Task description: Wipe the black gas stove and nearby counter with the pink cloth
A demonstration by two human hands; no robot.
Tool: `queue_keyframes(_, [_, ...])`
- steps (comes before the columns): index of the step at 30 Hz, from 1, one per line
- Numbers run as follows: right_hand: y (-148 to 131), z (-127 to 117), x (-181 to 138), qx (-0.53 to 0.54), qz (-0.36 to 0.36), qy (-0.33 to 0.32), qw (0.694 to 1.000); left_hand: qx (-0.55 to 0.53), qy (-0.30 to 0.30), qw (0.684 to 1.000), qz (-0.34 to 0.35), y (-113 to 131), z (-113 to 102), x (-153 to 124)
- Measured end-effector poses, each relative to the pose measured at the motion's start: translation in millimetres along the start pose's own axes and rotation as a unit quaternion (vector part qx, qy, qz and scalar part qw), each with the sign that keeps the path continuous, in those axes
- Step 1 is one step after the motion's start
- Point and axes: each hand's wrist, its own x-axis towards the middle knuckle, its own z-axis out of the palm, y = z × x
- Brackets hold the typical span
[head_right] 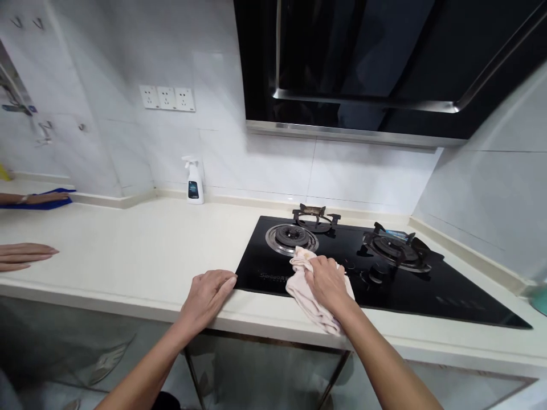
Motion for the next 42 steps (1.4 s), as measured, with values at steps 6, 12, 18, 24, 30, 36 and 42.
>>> queue_keyframes(6, [-6,12,56,-0.004,0.068,0.001,0.998,-0.014,0.014,1.0,0.001,5,-3,-5])
queue_keyframes(12, [-18,20,46,-0.021,0.033,-0.038,0.999,-0.022,0.046,0.999,0.006,7,-1,-6])
queue_keyframes(18, [-74,5,37,0.006,-0.027,-0.073,0.997,0.003,0.095,0.995,0.014,5,4,-6])
queue_keyframes(24, [-170,-9,18,0.137,-0.186,-0.073,0.97,0.011,0.134,0.989,0.052,-4,7,-7])
queue_keyframes(30, [-192,-15,-11,0.355,-0.307,-0.077,0.88,-0.015,0.088,0.991,0.098,-17,-1,-15])
queue_keyframes(36, [-92,-28,-24,0.511,-0.223,0.017,0.83,0.081,-0.07,0.992,0.065,3,-19,-28])
queue_keyframes(42, [18,18,-28,0.269,-0.089,0.089,0.955,0.164,-0.113,0.978,0.057,40,2,-16])
